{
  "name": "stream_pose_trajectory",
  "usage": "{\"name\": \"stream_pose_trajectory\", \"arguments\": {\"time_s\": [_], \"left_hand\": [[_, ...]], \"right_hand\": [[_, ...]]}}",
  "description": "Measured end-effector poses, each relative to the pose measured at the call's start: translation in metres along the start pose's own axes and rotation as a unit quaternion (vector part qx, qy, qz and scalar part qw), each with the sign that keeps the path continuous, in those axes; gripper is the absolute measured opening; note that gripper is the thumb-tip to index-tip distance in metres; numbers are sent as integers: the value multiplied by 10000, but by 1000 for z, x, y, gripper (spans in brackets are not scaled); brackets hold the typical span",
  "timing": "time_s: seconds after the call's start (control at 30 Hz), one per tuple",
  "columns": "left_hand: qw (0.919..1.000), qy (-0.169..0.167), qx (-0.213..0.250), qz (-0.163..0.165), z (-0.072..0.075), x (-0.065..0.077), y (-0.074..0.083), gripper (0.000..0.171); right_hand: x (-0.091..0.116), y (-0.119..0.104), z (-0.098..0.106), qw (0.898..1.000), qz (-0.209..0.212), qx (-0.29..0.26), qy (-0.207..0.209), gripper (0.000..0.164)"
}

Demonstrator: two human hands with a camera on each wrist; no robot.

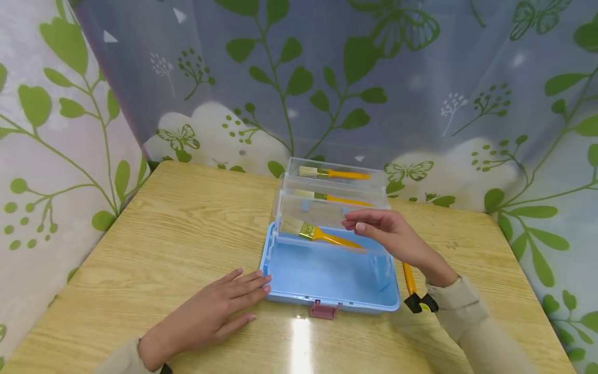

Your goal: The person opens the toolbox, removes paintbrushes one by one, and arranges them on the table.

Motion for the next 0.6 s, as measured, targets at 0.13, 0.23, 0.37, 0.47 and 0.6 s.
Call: {"name": "stream_pose_trajectory", "arguments": {"time_s": [0.13, 0.23, 0.37, 0.47, 0.6], "left_hand": [[10000, 0, -6, 43, 1, 0, 1, 49], [10000, -7, 2, 38, 1, 0, 2, 50], [10000, -44, 46, 58, 0, -1, 1, 51], [9999, -43, 109, 101, 1, -1, -1, 51], [9998, 5, 189, 102, 2, -2, -1, 49]], "right_hand": [[-4, 1, 0, 9994, -186, 271, -106, 37], [-8, 5, 1, 9985, -330, 428, -124, 37], [-15, 13, 3, 9971, -457, 611, -73, 37], [-20, 22, 3, 9962, -569, 660, -91, 41], [-21, 30, 5, 9930, -617, 1007, -68, 40]]}}
Point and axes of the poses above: each hand's wrist, its own x-axis away from the middle knuckle, its own z-axis out of the back of the hand, y = z × x, the point moved 10 cm from there along -x, towards the middle knuckle, and after that the axes turned 3 degrees about -x, right-handed, at the moved point
